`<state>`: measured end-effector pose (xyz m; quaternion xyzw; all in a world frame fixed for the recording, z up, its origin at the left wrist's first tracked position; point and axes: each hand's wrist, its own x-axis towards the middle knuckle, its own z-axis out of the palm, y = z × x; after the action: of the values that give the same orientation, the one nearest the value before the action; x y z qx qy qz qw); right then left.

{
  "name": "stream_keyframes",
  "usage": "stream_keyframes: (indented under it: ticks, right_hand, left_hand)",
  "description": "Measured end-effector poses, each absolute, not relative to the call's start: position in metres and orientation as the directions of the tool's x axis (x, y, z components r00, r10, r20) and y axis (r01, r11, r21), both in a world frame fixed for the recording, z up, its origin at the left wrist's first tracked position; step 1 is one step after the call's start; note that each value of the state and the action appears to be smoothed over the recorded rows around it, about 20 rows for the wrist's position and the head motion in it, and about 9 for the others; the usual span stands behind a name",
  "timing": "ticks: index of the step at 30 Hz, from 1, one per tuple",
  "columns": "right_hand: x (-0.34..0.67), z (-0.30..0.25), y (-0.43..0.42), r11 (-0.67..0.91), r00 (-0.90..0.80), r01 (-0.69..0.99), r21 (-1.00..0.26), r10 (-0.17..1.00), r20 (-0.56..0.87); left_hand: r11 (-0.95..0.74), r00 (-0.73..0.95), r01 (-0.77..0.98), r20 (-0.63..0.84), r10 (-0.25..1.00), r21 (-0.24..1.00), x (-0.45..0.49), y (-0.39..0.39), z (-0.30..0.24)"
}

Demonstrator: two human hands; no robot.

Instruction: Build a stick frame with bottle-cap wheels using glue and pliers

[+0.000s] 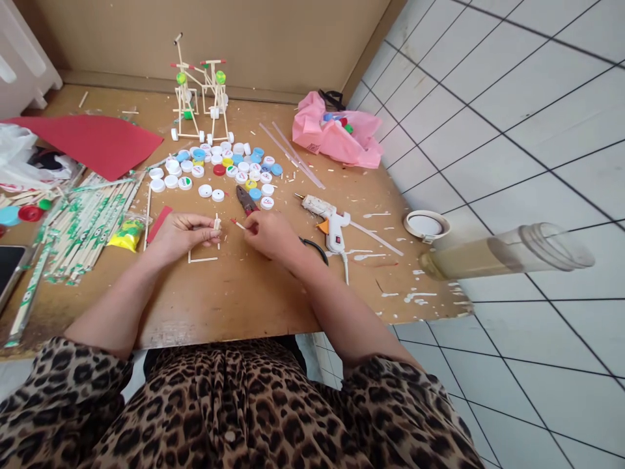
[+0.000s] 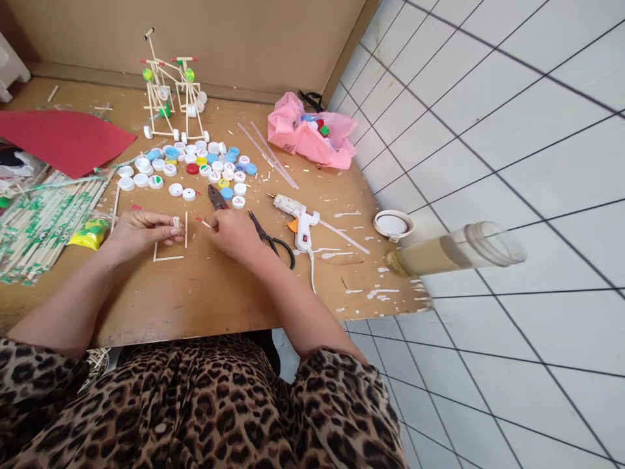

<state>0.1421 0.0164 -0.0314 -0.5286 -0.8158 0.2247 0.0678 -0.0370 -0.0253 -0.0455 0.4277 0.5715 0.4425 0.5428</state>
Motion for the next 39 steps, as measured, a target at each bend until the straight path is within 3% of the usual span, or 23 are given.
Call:
stream_keyframes:
  ticks: [2,4,8,12,18,26,33,39]
  right_hand:
    - [0.144,-0.029,0.023,0.177,-0.408,0.648,-0.741,0.902,-0.142]
    - [0.145,-0.029,0.028,-0.02,-0.413,0.376,-0.926,0.891,-0.187]
    - [0.143,-0.037,0.031,-0.266,-0.455,-0.007,-0.964,0.859,-0.234]
    - [0.147,-0.046,0.029,-0.338,-0.502,-0.069,-0.939,0.825,-0.26]
    - [0.152,-0.048,0.026,-0.303,-0.567,-0.051,-0.952,0.793,-0.222]
    - [0.152,-0.043,0.018,-0.199,-0.533,0.041,-0.979,0.825,-0.19]
    - [0.152,-0.035,0.007,0.135,-0.484,0.187,-0.973,0.874,0.028]
    - [0.154,-0.038,0.011,0.471,-0.543,0.269,-0.84,0.795,0.272]
  left_hand:
    - [0.254,-0.032,0.009,-0.254,0.967,0.967,-0.036,-0.025,-0.045]
    - [0.26,-0.021,0.004,-0.259,0.966,0.966,-0.036,-0.025,-0.044]
    - [0.258,-0.005,0.007,-0.258,0.966,0.966,-0.035,-0.025,-0.044]
    - [0.272,0.032,0.035,-0.274,0.961,0.962,-0.033,-0.025,-0.046]
    - [0.308,0.067,0.062,-0.312,0.948,0.949,-0.031,-0.025,-0.049]
    - [0.336,0.074,0.054,-0.339,0.938,0.94,-0.03,-0.026,-0.051]
    - [0.323,0.083,0.052,-0.327,0.941,0.945,-0.03,-0.025,-0.052]
    - [0.325,0.1,0.043,-0.327,0.94,0.945,-0.032,-0.026,-0.054]
